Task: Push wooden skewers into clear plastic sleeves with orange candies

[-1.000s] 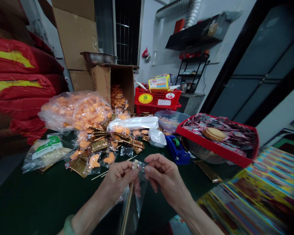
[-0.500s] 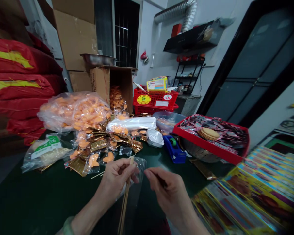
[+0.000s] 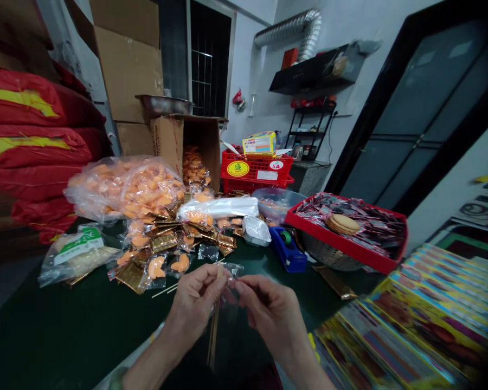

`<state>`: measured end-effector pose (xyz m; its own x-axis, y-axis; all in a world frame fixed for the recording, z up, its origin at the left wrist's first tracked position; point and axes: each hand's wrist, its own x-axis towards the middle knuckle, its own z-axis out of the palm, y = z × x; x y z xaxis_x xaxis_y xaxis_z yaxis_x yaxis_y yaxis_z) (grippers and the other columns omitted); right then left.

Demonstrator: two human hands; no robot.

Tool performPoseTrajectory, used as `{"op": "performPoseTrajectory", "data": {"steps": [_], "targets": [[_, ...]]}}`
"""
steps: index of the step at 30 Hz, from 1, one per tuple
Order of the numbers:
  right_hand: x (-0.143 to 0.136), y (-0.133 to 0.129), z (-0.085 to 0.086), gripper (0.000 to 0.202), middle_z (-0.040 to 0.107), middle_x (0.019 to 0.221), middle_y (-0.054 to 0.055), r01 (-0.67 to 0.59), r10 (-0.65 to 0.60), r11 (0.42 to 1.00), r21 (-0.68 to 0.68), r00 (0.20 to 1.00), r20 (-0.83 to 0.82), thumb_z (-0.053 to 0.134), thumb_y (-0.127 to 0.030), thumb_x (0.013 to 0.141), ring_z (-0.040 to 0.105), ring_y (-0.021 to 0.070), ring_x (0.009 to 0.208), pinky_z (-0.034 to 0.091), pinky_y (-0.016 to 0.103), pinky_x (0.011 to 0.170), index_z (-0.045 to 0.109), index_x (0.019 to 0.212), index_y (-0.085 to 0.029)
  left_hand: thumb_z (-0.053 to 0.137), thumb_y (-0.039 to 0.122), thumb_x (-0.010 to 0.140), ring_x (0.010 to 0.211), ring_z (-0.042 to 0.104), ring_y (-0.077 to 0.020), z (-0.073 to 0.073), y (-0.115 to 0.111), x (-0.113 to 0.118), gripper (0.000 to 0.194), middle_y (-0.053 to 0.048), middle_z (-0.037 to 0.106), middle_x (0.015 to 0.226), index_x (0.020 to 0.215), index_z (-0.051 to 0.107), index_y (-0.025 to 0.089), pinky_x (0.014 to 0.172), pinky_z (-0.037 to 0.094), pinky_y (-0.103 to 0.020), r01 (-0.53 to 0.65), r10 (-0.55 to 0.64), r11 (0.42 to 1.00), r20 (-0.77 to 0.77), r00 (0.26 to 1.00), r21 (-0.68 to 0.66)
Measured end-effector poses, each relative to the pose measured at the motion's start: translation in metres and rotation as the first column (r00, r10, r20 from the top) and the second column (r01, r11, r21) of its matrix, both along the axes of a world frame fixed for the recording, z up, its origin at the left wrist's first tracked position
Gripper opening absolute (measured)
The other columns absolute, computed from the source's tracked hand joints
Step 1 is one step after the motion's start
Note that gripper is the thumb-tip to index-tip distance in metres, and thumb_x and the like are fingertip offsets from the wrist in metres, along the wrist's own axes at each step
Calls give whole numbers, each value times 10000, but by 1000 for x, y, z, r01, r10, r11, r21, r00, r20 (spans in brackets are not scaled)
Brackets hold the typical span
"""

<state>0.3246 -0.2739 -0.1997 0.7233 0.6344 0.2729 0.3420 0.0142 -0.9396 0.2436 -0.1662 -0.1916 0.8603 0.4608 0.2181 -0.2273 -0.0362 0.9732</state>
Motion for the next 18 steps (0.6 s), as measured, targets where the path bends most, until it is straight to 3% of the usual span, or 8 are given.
{"op": "performPoseTrajectory", "data": {"steps": [3,7,10,14,18], "targets": [[-1,2,2,290,542,491,-10,-26,36,997,68,989,-141,570,-412,725,365,51,356,253,167,334,609,627,-142,559,280,802,581,520,-92,-2,-3,1,171,12,573,621,759,627,129,544,396,-172,-22,22,1000,15,1000,-2],[1,2,2,280,521,477,-22,-63,86,989,137,982,-167,585,-385,725,349,50,384,245,172,362,567,581,-145,568,302,796,522,497,-87,-6,-3,4,246,7,570,564,641,621,119,510,386,-179,-32,30,998,-24,999,-50],[5,2,-1,293,499,494,-29,-130,165,976,173,964,-208,575,-403,743,360,54,422,256,173,392,543,605,-146,575,301,792,502,499,-90,-9,1,7,270,1,572,542,600,609,115,499,383,-187,32,-36,991,-25,999,-129],[16,8,-5,325,404,502,-63,-237,294,950,203,899,-324,578,-440,745,313,41,428,214,164,390,469,637,-154,554,304,804,516,541,-116,-13,9,11,236,-17,595,566,697,632,109,509,426,-216,180,-184,955,2,983,-237],[33,14,-5,339,360,485,-89,-298,343,939,174,855,-389,569,-459,752,252,25,388,174,152,360,421,663,-168,584,343,777,520,578,-140,-16,20,15,292,-45,631,642,939,588,99,495,454,-242,203,-219,937,-25,975,-284]]}}
